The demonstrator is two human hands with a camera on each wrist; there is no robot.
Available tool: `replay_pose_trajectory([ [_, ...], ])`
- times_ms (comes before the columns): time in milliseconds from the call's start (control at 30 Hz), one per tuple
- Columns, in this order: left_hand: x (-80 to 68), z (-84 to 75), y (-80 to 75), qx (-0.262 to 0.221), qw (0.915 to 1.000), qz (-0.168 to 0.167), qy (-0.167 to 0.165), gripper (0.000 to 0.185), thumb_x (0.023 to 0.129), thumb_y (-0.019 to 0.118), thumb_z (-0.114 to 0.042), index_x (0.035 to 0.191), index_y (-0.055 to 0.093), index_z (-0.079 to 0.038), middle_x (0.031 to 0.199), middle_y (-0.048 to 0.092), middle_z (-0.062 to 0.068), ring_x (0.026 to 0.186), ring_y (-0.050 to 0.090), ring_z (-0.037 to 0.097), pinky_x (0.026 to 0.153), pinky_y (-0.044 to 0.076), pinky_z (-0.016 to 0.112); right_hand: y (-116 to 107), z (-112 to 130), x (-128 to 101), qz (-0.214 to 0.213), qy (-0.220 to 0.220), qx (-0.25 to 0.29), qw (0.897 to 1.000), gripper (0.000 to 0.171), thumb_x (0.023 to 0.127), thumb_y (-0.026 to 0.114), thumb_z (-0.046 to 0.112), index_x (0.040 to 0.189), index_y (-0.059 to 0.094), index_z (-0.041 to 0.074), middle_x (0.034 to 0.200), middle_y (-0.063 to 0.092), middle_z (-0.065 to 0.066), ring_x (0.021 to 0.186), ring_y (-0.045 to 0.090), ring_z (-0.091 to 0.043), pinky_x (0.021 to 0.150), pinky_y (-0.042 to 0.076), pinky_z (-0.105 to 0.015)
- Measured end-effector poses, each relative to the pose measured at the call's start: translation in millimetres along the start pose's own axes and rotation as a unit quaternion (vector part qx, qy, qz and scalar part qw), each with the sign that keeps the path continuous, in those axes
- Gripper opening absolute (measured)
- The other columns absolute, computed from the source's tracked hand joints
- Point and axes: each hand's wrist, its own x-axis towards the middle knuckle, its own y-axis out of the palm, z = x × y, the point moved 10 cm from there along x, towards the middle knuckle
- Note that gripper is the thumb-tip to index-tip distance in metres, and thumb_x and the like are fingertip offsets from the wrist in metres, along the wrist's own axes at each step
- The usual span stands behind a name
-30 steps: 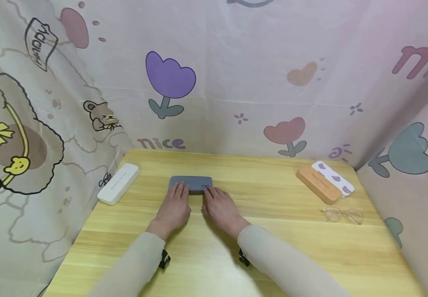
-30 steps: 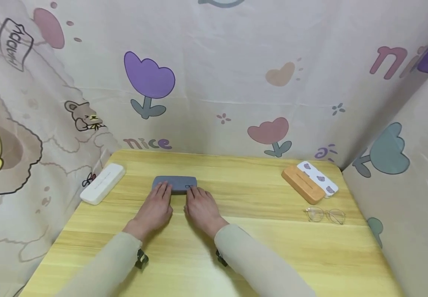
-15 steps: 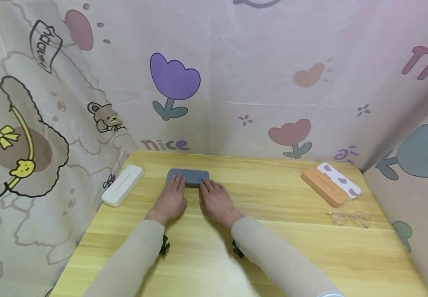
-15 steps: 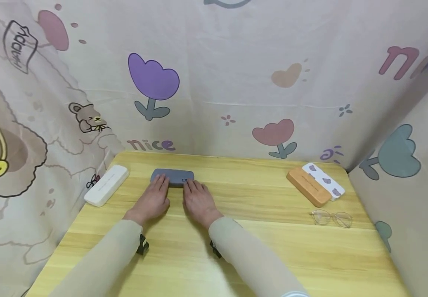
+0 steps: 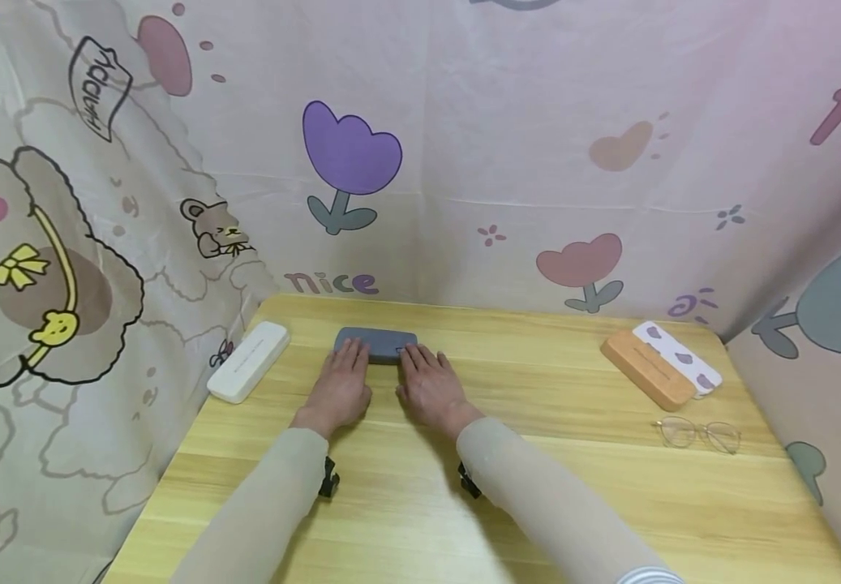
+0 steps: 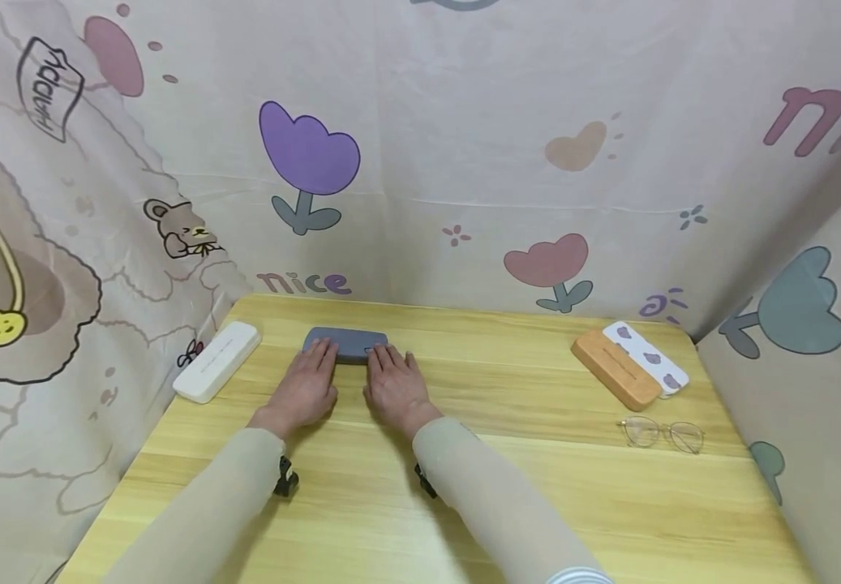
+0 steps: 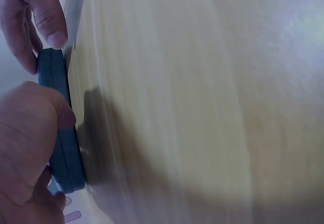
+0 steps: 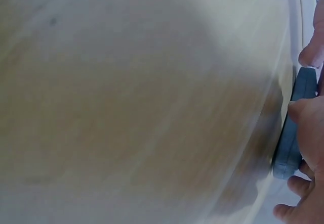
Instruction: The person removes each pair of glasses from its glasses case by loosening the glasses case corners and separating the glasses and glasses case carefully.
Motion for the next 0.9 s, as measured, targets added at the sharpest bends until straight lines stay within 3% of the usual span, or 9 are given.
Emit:
replay_pose_trajectory([
  [167,-7.3,18.2,-8.3,0.001,0.9991,-0.024,-0.035,0.07,0.101,0.052,-0.014,0.162,0.026,0.009,0.169,0.023,0.031,0.158,0.02,0.049,0.127,0.018,0.064,1,-1,0,-0.001,0.002,0.002,1.0,0.072,0.11,0.048,0.049,0.167,0.029,0.009,0.173,0.029,-0.009,0.159,0.032,-0.028,0.126,0.031,-0.053],
  [567,-30.5,91.2,-34.5,-0.03,0.9854,-0.047,-0.161,0.072,0.103,0.045,-0.017,0.16,0.018,0.016,0.166,0.013,0.041,0.155,0.008,0.059,0.123,0.005,0.073,2,0,0,0.001,0.002,0.0,1.0,0.071,0.11,0.047,0.049,0.167,0.029,0.01,0.173,0.029,-0.009,0.158,0.033,-0.029,0.125,0.032,-0.053],
  [733,-40.2,116.7,-30.6,-0.051,0.9773,-0.028,-0.204,0.078,0.103,0.043,-0.022,0.16,0.007,0.018,0.166,0.001,0.043,0.155,-0.002,0.062,0.119,-0.002,0.079,2,1,0,0.002,0.002,-0.002,1.0,0.071,0.11,0.047,0.049,0.167,0.029,0.011,0.173,0.029,-0.008,0.158,0.033,-0.029,0.125,0.033,-0.053],
  [900,-46.6,125.3,-21.2,-0.063,0.9723,0.002,-0.225,0.082,0.104,0.04,-0.027,0.158,0.001,0.02,0.165,-0.007,0.044,0.153,-0.007,0.065,0.117,-0.006,0.08,1,1,0,0.001,-0.001,-0.005,1.0,0.071,0.11,0.048,0.048,0.166,0.03,0.01,0.173,0.03,-0.009,0.158,0.034,-0.029,0.125,0.033,-0.053],
])
